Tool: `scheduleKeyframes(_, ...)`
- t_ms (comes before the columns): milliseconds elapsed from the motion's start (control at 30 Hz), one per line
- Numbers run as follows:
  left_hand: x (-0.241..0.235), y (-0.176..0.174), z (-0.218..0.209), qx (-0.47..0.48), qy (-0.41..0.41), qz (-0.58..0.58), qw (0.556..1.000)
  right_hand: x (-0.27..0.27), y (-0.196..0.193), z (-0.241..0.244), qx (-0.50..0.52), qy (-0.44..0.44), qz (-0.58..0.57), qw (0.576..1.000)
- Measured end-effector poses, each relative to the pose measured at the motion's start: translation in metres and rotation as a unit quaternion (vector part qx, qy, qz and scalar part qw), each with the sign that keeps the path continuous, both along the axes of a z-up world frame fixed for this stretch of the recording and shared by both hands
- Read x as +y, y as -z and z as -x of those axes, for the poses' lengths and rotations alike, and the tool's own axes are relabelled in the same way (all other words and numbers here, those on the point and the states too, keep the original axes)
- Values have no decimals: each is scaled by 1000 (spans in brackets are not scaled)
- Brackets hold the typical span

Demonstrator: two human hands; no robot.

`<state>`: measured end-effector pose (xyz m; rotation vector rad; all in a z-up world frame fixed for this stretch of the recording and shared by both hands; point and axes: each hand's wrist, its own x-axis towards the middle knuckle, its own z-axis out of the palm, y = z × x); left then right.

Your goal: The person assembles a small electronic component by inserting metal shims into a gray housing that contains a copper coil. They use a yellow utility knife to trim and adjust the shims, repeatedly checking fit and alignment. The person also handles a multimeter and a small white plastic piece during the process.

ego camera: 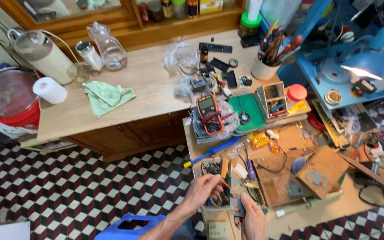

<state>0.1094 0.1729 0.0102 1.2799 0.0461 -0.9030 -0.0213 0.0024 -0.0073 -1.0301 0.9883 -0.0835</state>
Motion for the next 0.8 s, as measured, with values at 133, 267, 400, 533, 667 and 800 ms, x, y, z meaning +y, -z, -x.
scheduleKeyframes(133, 40, -1, -94, -97, -154, -35, 983, -3, 22, -21, -14, 4, -24, 1000)
scheduleKeyframes(267, 51, 16, -211, -254, -153, -173, 939, -8, 56, -40, 15, 10, -53, 998)
scheduleKeyframes(400, 14, 58, -340, -390, -97, -223, 888, -1, 86, -92, 23, 15, -32, 999)
scheduleKeyframes(533, -31, 113, -459, -366, -46, -270, 889, 43, 70, -177, -27, 127, -87, 988)
scheduleKeyframes(667, -55, 146, -507, -360, -11, -243, 901, 90, 31, -277, -24, 142, -99, 985)
scheduleKeyframes(800, -53, 169, -528, -367, 50, -260, 892, 117, 12, -372, -76, 156, -56, 983)
